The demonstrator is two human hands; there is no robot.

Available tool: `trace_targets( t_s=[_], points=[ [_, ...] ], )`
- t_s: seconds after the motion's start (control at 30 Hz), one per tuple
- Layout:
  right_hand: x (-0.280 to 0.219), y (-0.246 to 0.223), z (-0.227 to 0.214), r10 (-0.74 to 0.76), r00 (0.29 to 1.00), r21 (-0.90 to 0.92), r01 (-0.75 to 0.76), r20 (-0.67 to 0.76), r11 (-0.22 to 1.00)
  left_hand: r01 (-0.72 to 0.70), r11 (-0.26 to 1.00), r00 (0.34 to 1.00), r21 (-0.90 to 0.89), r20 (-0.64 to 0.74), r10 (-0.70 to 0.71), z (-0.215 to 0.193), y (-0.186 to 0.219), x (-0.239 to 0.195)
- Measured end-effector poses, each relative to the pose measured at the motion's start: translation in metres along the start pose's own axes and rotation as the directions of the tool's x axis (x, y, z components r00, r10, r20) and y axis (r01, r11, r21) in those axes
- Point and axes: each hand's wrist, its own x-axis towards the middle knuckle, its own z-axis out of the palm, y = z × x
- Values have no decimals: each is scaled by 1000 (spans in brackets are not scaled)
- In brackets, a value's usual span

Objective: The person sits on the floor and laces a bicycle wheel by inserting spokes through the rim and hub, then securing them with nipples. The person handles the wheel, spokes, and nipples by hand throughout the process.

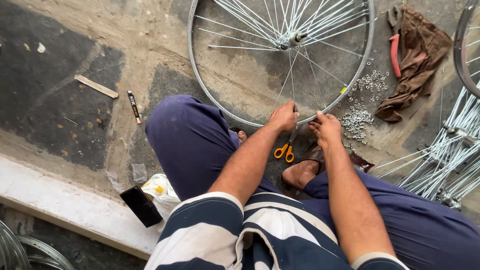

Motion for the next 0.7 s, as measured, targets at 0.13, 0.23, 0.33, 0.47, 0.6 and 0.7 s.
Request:
trace_targets(
  t_s=[0.13, 0.23, 0.33, 0.47, 0.6, 0.7],
  points=[
    [-21, -21, 4, -222, 963, -188, 193, -152, 963, 40, 998, 982, -46, 184, -31, 0, 13, -7],
    [-25, -32, 1, -345, 888, -294, 256, -305, 921, -73, 976, 989, -206, 114, 98, 6, 25, -7],
    [-19, -37, -10, -577, 759, -338, 481, -300, 809, -87, 938, 993, -337, 44, 108, 12, 36, -9],
    [3, -53, -51, -434, 845, 99, 483, -312, 870, -85, 857, 990, -508, 54, 130, 13, 45, -8],
    [21, -68, -106, -468, 761, -268, 385, -449, 883, -86, 869, 992, -487, 42, 121, 15, 46, -11],
    [28, -63, -123, -610, 720, -672, 275, -330, 687, -101, 907, 993, -409, 22, 120, 15, 47, -10]
  ],
)
